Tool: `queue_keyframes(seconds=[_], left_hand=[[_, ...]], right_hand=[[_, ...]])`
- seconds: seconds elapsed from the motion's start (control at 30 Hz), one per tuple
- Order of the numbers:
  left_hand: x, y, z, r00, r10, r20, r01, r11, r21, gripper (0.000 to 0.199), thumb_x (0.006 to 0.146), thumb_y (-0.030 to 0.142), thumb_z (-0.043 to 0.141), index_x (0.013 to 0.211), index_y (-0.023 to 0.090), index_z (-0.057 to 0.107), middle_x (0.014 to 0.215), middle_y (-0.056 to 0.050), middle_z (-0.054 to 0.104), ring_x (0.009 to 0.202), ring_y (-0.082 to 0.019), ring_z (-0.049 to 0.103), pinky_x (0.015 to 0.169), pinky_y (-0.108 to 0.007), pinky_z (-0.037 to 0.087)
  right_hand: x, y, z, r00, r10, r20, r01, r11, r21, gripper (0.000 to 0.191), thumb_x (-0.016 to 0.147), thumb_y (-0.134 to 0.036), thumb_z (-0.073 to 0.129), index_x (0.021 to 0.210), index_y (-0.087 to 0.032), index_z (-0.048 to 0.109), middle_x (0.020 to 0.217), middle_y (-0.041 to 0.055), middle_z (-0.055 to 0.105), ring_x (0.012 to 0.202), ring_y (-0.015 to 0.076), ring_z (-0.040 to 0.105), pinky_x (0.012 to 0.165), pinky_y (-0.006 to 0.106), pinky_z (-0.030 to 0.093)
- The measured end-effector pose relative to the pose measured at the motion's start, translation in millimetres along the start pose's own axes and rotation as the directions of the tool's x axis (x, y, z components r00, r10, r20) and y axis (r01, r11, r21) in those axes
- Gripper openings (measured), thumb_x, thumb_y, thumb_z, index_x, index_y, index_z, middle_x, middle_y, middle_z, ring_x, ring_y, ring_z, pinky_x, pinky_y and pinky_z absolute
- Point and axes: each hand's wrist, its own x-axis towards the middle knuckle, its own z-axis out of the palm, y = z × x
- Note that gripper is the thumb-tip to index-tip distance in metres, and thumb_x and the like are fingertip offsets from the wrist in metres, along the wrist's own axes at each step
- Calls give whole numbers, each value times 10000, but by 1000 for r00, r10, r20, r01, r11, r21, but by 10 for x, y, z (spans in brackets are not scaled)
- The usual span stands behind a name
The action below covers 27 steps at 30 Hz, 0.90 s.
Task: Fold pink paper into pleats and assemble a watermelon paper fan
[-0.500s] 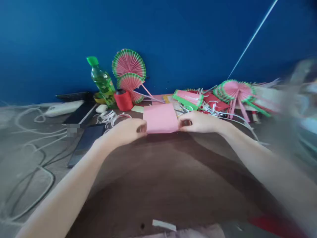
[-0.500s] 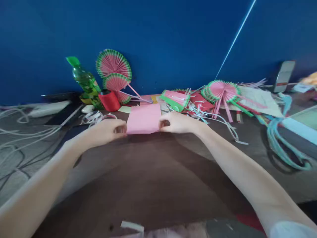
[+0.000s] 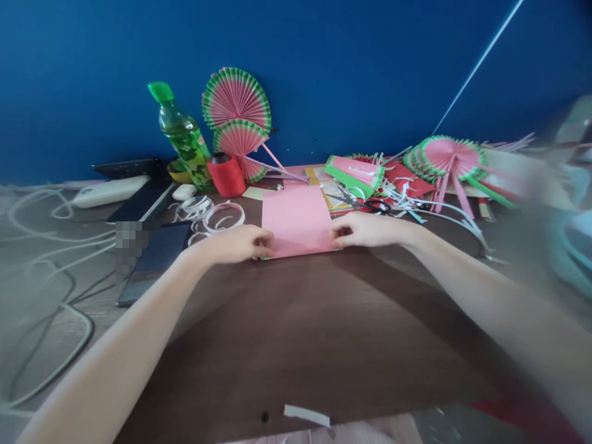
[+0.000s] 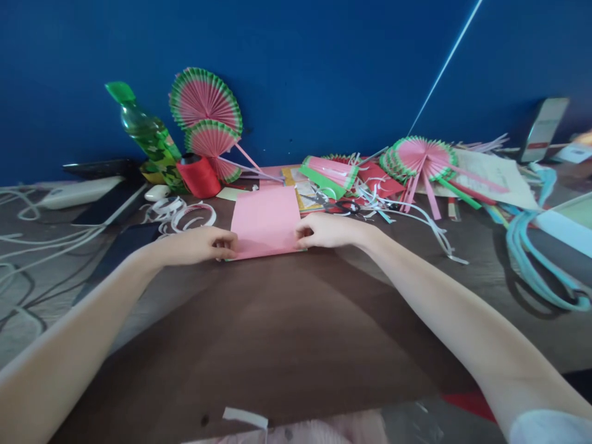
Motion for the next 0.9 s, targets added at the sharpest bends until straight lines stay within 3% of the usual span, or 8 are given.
queue_keyframes(seconds=[0.3, 0.5, 0.9], left_hand=[[24, -42, 5, 1000, 15, 26, -14, 999, -31, 214, 772, 357, 489, 670, 172, 529, 656, 15, 562, 617, -117, 502, 580, -233, 328], [47, -50, 19, 1000, -1, 14, 1, 1000, 4, 222, 760, 358, 501, 645, 169, 520, 641, 12, 548, 599, -118, 483, 569, -242, 307], [36, -6, 29, 1000, 27, 9, -27, 999, 21, 235, 783, 366, 448, 648, 178, 490, 651, 11, 527, 625, -130, 466, 583, -245, 302]], right_hand=[[38, 60, 35, 1000, 23, -3, -23, 1000, 8, 247, 781, -373, 498, 675, -160, 565, 628, -18, 477, 586, 107, 409, 554, 246, 276], [56, 6, 67, 999, 48, -19, -49, 995, -83, 229, 767, -316, 502, 599, -161, 484, 673, -8, 463, 613, 107, 421, 563, 245, 266], [43, 5, 69, 999, 45, -1, -45, 995, -87, 186, 719, -257, 516, 581, -173, 423, 660, -23, 448, 605, 102, 415, 552, 243, 263]])
